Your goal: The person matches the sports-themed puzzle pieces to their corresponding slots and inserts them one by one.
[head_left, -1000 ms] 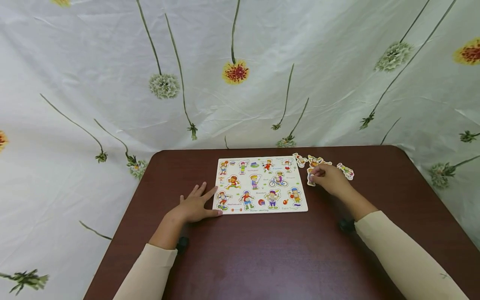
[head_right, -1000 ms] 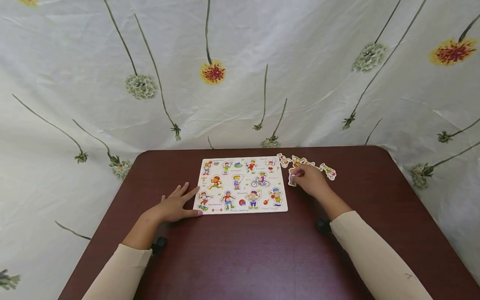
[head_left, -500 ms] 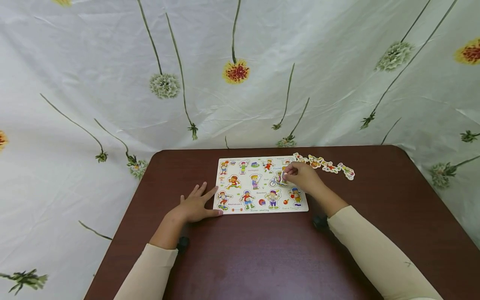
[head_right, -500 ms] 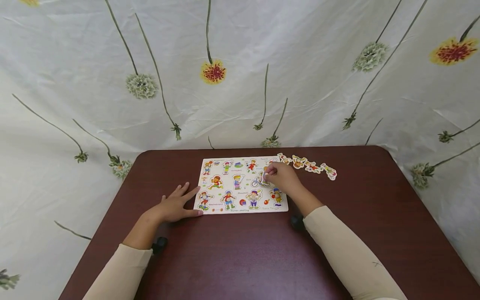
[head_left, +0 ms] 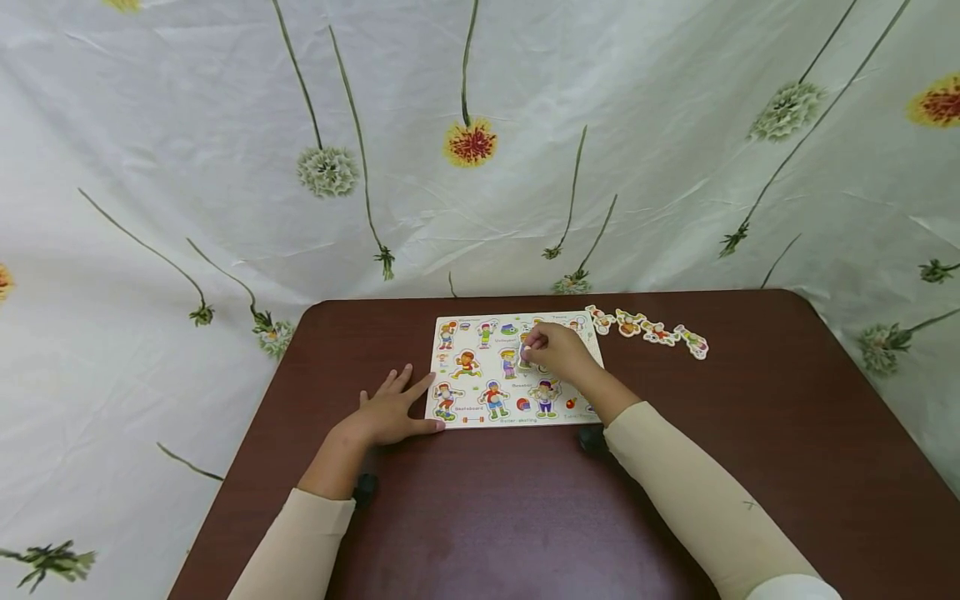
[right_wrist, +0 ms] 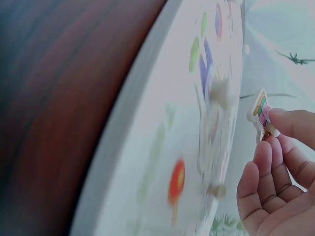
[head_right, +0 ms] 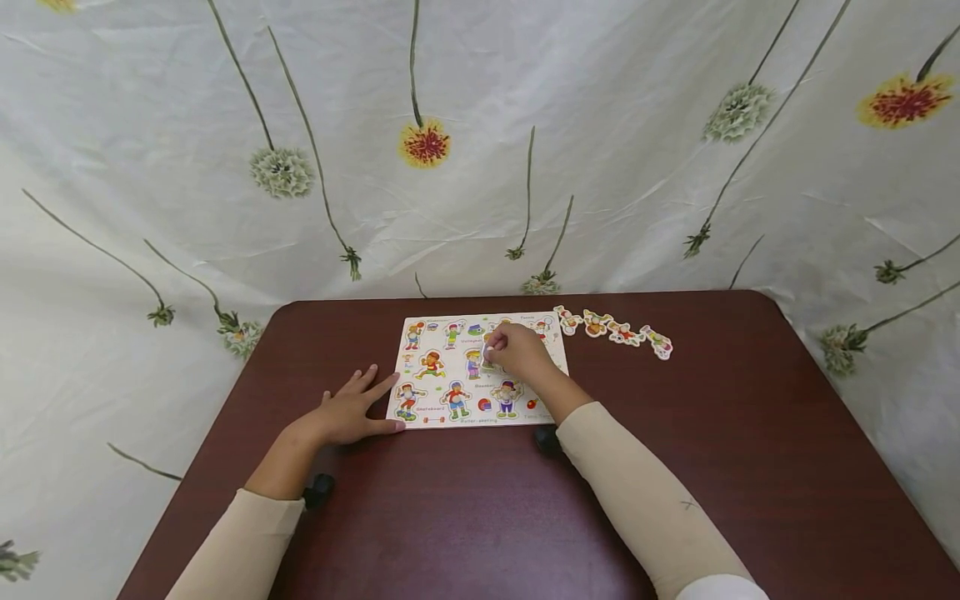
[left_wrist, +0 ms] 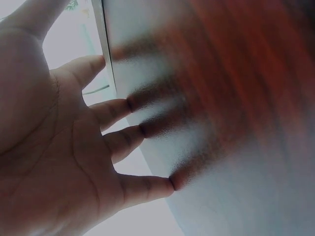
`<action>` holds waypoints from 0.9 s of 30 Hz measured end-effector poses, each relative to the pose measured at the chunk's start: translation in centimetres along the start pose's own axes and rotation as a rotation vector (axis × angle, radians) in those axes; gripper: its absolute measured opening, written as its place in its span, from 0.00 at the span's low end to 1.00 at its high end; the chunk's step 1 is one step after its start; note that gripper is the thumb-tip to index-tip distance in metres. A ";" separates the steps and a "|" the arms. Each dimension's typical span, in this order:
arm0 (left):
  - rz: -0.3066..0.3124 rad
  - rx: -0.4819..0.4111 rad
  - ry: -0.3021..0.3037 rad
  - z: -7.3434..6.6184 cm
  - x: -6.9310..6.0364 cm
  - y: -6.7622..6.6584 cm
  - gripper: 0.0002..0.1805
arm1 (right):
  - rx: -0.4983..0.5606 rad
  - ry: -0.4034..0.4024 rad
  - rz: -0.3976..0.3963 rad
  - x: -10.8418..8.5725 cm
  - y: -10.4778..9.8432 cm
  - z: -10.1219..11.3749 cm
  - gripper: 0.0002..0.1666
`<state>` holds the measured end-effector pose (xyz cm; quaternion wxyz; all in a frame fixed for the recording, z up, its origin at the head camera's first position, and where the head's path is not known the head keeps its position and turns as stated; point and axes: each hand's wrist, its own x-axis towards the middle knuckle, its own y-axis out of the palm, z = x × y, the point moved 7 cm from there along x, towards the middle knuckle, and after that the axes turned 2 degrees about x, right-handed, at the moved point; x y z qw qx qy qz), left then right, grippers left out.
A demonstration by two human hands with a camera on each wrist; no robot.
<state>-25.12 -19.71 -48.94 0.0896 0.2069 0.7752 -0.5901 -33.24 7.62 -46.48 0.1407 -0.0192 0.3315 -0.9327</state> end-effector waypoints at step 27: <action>0.002 -0.005 0.001 0.0 0.0 0.1 0.53 | -0.174 0.053 0.103 1.3 4.1 1.1 0.04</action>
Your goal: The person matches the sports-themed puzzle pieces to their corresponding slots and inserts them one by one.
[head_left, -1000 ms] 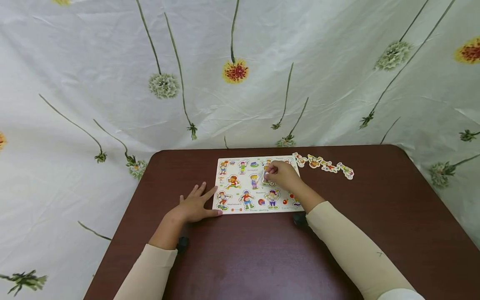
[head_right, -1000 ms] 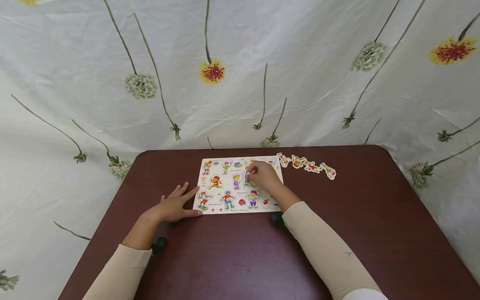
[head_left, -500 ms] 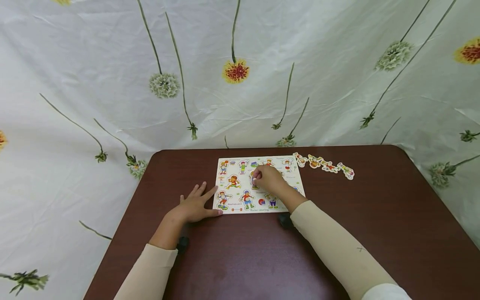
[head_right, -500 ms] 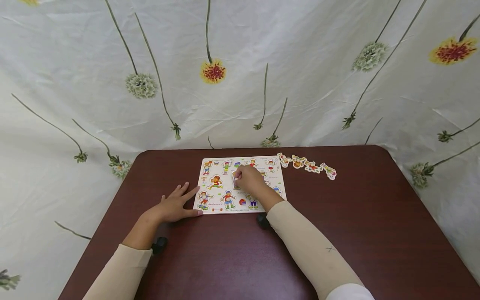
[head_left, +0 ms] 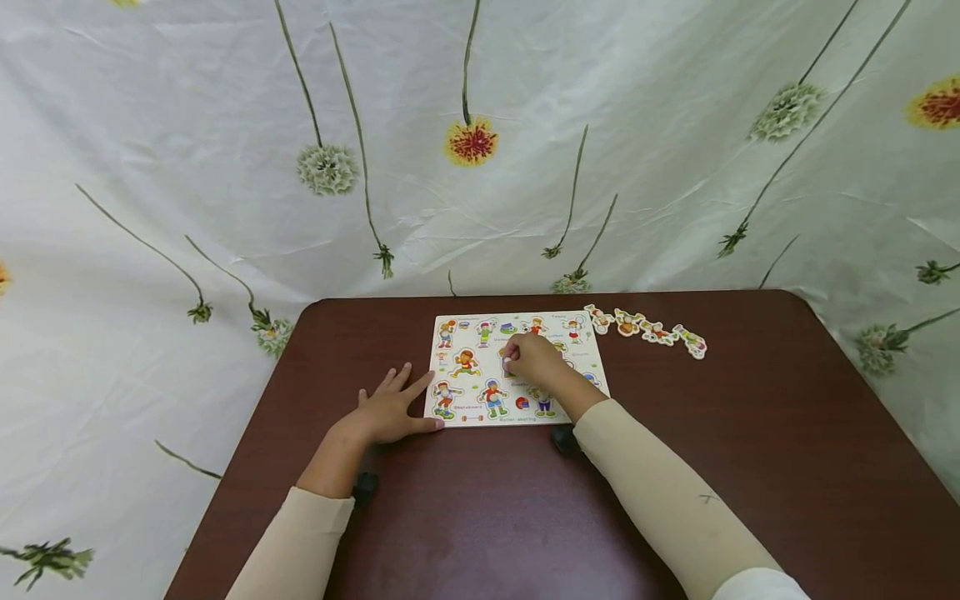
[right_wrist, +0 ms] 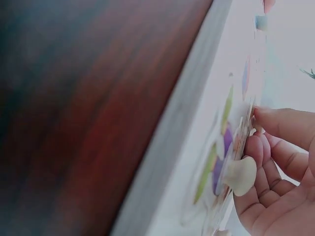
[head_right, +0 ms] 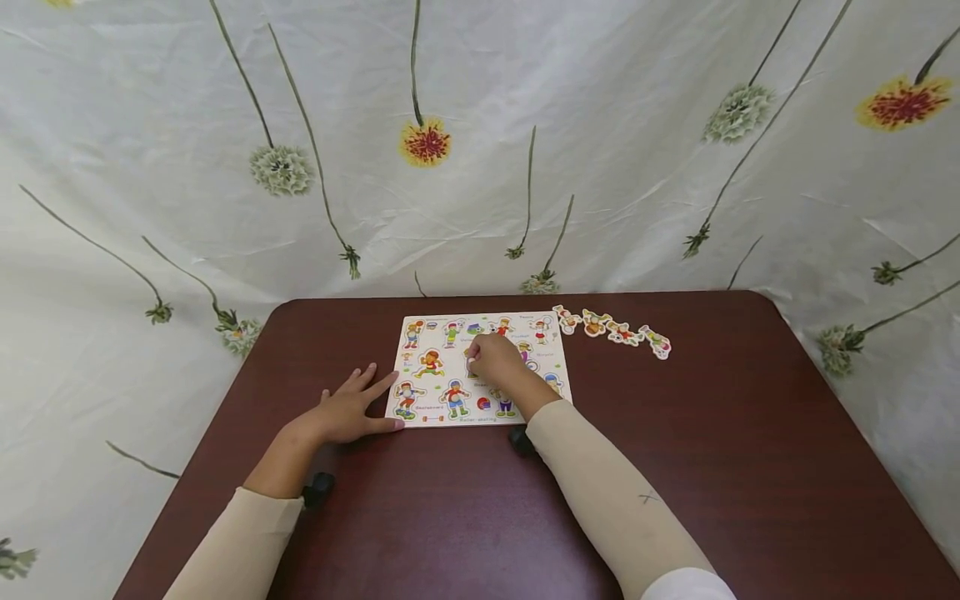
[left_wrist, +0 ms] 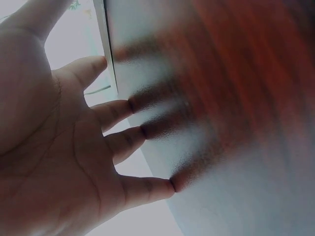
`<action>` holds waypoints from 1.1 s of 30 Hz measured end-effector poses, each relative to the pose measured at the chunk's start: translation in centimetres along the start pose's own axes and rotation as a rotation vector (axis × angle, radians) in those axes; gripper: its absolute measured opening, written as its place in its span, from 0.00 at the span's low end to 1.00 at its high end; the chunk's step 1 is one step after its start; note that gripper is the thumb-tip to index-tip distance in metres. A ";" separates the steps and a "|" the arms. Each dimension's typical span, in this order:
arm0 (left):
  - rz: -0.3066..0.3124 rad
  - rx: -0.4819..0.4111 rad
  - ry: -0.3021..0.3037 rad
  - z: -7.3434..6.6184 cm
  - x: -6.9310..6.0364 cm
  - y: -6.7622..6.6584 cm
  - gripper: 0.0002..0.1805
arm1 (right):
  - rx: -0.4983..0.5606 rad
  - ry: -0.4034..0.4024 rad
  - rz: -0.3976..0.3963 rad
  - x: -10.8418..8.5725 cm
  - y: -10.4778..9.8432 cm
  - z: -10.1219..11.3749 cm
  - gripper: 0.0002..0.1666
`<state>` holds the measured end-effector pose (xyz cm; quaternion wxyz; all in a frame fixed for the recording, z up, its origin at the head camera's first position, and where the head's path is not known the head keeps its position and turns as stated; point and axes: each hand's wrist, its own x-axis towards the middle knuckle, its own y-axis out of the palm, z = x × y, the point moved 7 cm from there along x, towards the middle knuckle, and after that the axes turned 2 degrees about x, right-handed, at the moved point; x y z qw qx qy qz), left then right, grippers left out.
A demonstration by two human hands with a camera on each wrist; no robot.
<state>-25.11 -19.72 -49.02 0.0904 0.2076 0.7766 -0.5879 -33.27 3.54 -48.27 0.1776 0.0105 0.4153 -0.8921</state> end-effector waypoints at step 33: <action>-0.011 0.002 0.015 -0.3 -0.4 -0.3 0.52 | 0.545 0.095 -0.199 -2.3 -2.5 -3.6 0.18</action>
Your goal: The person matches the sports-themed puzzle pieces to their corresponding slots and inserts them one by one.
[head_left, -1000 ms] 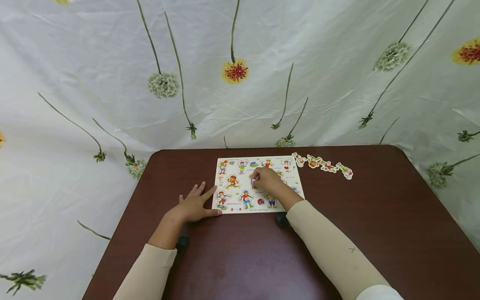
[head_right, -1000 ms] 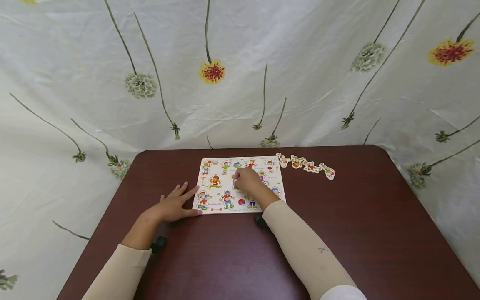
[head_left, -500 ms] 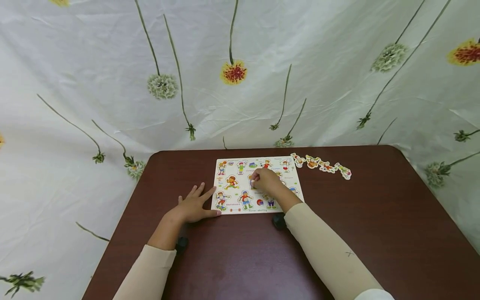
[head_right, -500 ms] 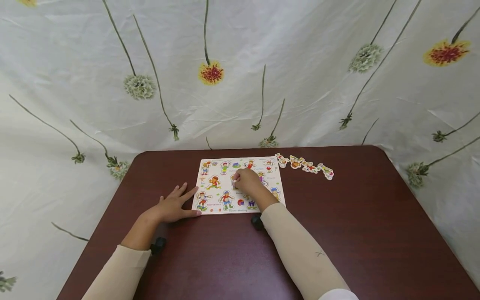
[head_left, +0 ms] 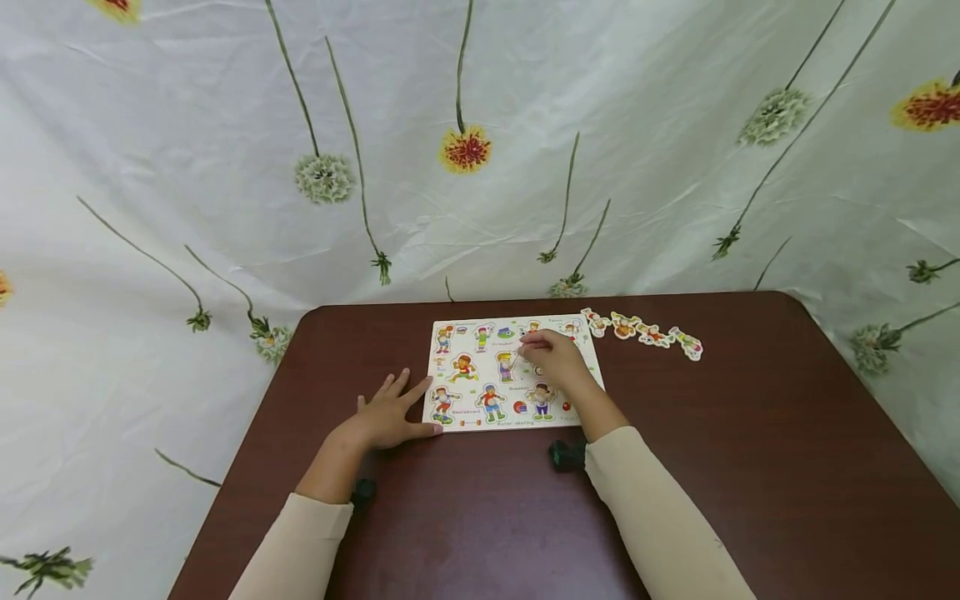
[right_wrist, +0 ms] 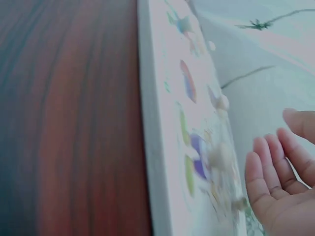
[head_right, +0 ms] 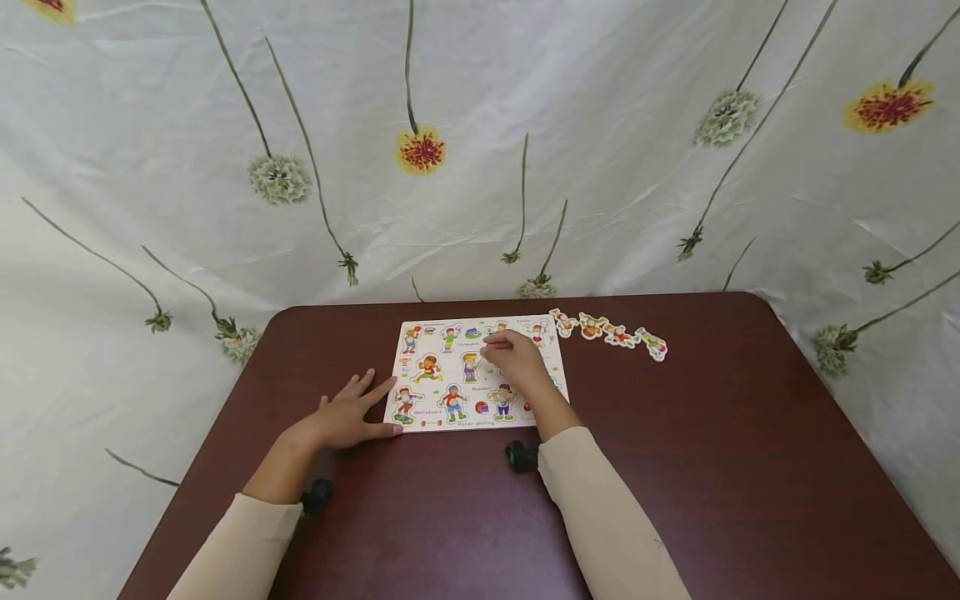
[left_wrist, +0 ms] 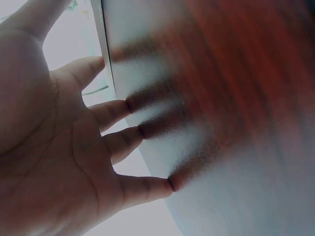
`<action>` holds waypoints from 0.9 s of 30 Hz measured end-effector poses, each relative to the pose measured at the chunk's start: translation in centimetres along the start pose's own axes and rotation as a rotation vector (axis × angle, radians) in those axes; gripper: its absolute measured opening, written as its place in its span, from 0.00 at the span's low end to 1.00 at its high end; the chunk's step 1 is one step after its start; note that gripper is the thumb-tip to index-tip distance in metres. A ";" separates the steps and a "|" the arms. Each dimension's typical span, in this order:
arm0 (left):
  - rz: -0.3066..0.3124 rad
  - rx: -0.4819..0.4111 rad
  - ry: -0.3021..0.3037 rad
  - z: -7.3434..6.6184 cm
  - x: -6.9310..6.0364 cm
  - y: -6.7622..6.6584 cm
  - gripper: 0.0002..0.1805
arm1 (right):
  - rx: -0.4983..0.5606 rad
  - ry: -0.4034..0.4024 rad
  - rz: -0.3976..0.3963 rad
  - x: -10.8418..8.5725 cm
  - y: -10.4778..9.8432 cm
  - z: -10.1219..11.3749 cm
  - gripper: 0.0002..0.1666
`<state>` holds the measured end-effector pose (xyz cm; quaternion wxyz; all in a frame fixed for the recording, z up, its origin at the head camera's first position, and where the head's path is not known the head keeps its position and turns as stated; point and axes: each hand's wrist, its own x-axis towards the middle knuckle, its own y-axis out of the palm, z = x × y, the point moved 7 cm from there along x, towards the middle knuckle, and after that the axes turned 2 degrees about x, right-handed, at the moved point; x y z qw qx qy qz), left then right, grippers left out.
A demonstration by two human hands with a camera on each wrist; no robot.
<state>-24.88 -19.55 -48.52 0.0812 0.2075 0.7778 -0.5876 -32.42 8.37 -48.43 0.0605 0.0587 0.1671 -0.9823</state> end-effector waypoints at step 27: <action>0.000 -0.016 -0.003 0.0 0.0 0.0 0.51 | 0.076 0.024 -0.327 -1.1 -16.5 -4.4 0.22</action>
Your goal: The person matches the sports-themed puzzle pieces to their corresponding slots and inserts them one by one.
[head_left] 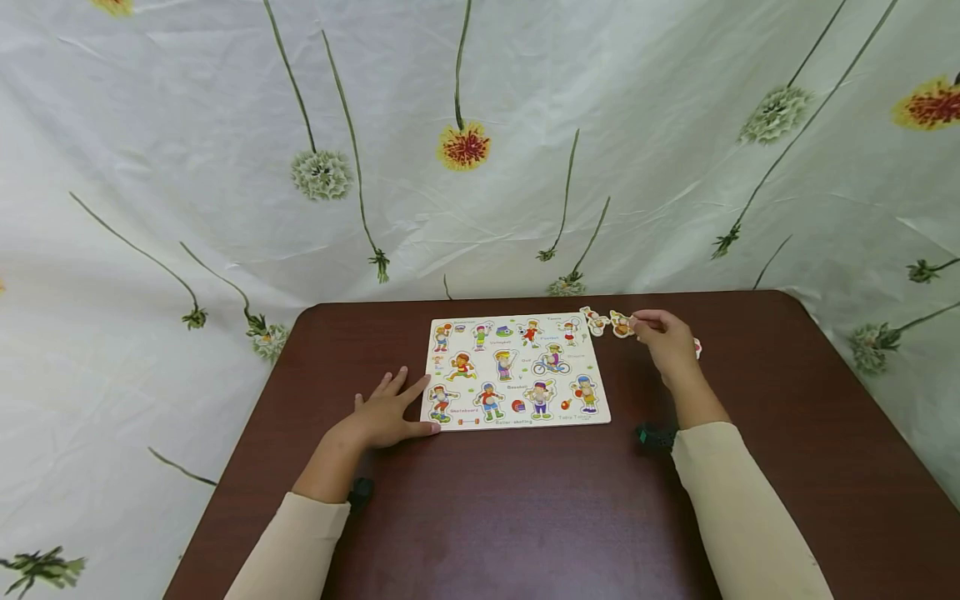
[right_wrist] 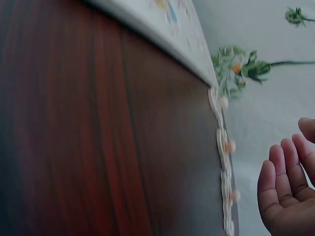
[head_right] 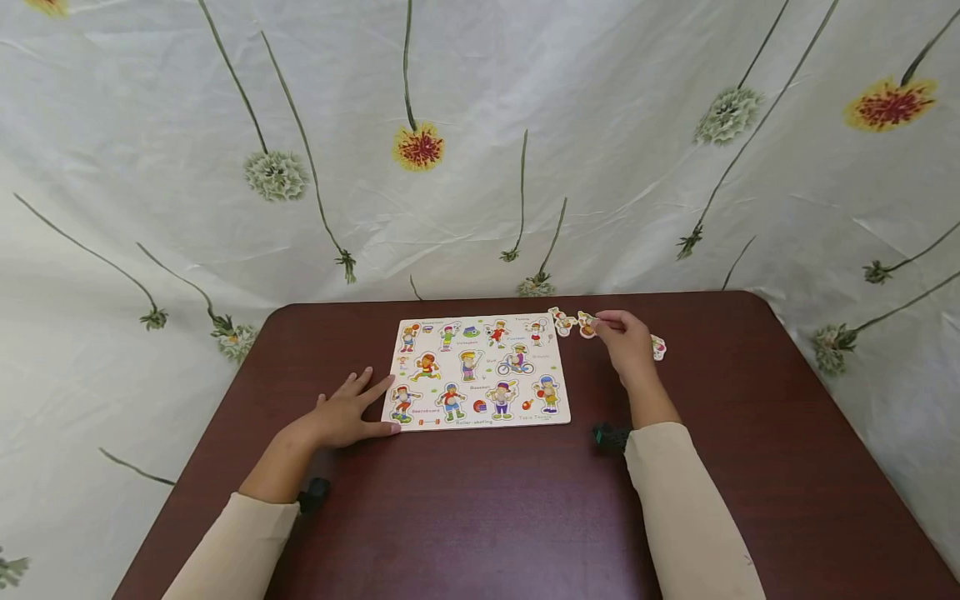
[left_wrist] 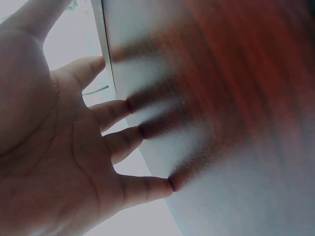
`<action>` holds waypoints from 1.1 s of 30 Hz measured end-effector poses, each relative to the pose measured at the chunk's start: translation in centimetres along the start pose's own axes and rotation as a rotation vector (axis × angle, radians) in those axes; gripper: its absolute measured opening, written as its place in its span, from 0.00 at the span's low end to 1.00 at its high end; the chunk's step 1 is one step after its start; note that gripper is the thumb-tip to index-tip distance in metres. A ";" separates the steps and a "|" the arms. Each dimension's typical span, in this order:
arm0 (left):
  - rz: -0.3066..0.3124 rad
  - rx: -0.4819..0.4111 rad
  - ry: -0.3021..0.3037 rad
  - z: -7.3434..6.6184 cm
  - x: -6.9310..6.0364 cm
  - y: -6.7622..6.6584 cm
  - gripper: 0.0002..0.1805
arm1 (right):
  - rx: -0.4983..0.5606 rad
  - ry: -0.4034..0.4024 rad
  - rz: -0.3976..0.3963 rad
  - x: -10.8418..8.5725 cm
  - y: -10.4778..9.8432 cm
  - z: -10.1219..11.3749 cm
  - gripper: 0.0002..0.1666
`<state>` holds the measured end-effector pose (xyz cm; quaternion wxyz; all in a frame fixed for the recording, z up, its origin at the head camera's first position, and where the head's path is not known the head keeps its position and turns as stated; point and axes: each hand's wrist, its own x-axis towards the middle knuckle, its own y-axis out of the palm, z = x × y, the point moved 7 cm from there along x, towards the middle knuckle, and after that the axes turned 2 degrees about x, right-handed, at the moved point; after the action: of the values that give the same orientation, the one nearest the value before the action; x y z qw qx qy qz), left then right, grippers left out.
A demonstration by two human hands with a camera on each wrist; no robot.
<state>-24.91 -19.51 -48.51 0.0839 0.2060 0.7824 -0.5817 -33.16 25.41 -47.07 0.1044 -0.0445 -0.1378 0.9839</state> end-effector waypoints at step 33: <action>0.006 0.010 -0.006 0.3 0.2 0.1 0.52 | -0.811 -0.221 0.290 3.5 -1.3 -0.5 0.16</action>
<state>-25.05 -19.72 -48.77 0.0871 0.2070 0.7785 -0.5861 -36.26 27.57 -47.37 -0.0757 0.0047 -0.5154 0.8536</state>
